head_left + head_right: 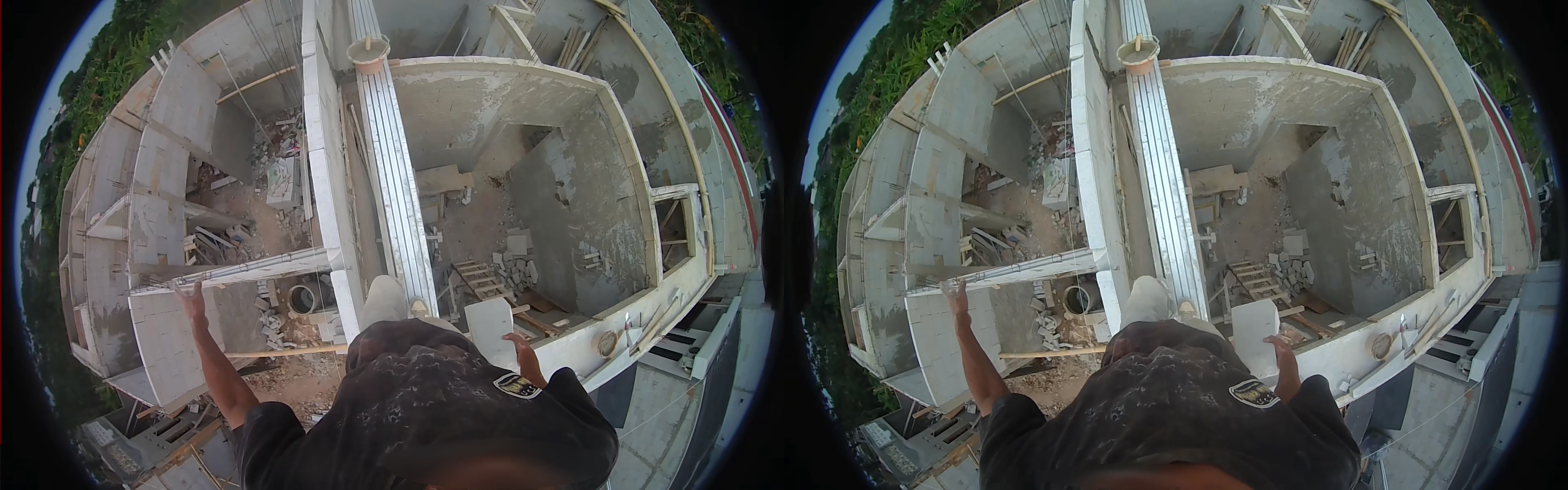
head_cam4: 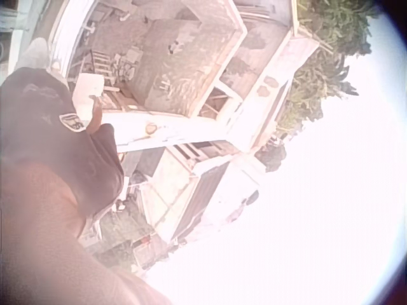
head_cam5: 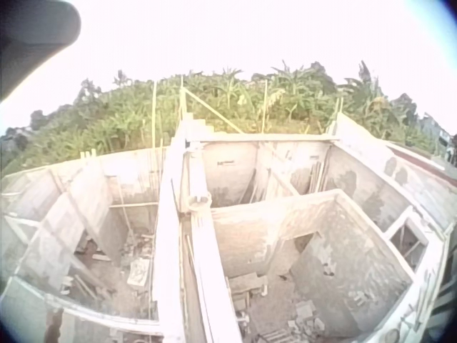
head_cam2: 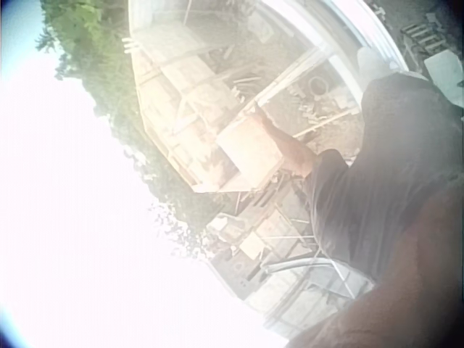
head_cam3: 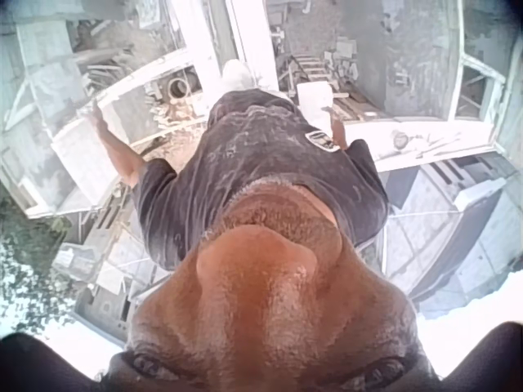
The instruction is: The person cuts a concrete block with a handsaw, carries the cut piece along a beam, applies mortar onto a wall using a trowel, and places the block onto the wall.
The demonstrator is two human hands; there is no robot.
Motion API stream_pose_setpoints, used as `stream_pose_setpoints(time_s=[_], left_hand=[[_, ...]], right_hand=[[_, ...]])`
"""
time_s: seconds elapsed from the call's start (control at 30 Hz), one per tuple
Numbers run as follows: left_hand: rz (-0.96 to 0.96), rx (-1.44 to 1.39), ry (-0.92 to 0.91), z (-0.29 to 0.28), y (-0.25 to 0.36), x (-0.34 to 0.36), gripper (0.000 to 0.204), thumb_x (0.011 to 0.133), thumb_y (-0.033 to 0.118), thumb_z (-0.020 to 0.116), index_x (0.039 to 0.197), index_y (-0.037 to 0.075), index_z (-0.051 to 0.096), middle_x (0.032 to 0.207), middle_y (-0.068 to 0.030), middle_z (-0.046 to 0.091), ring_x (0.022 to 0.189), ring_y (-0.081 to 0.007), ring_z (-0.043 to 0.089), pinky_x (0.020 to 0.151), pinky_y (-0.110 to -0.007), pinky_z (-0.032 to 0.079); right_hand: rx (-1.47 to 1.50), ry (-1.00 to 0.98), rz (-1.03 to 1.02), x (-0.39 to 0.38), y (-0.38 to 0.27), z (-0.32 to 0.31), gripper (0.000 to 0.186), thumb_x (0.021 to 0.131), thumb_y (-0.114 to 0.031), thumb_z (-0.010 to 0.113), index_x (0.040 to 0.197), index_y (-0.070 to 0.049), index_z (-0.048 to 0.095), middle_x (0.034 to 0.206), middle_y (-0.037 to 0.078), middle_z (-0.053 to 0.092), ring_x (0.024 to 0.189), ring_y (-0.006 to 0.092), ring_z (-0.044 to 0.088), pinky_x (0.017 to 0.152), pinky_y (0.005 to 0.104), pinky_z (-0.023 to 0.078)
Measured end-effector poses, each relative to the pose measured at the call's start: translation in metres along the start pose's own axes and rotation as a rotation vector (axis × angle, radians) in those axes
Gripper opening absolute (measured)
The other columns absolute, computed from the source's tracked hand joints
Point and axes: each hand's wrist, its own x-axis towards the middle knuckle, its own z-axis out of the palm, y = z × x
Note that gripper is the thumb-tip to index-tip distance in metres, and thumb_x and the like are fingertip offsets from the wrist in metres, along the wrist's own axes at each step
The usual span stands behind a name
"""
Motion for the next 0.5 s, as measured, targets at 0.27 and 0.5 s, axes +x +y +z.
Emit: stream_pose_setpoints(time_s=[0.27, 0.5], left_hand=[[-0.177, -0.057, 0.136, 0.045, -0.008, 0.138, 0.089, 0.089, 0.032, 0.071, 0.154, 0.005, 0.017, 0.158, -0.0218, 0.025, 0.143, -0.0372, 0.03, 0.116, -0.045, 0.027], [-0.214, -0.074, 0.019, 0.143, 0.052, 0.224, 0.093, 0.087, 0.036, 0.073, 0.154, 0.002, 0.018, 0.156, -0.0226, 0.028, 0.143, -0.0364, 0.03, 0.116, -0.043, 0.027]], right_hand=[[0.115, 0.225, 0.568, 0.143, -0.14, 0.073, 0.082, 0.069, -0.017, 0.075, 0.143, -0.003, 0.042, 0.118, 0.019, 0.062, 0.102, 0.029, 0.063, 0.084, 0.039, 0.052], [-0.042, 0.132, 0.607, 0.226, -0.228, 0.113, 0.094, 0.068, -0.017, 0.076, 0.149, -0.001, 0.032, 0.119, 0.021, 0.061, 0.104, 0.0295, 0.062, 0.079, 0.041, 0.053]])
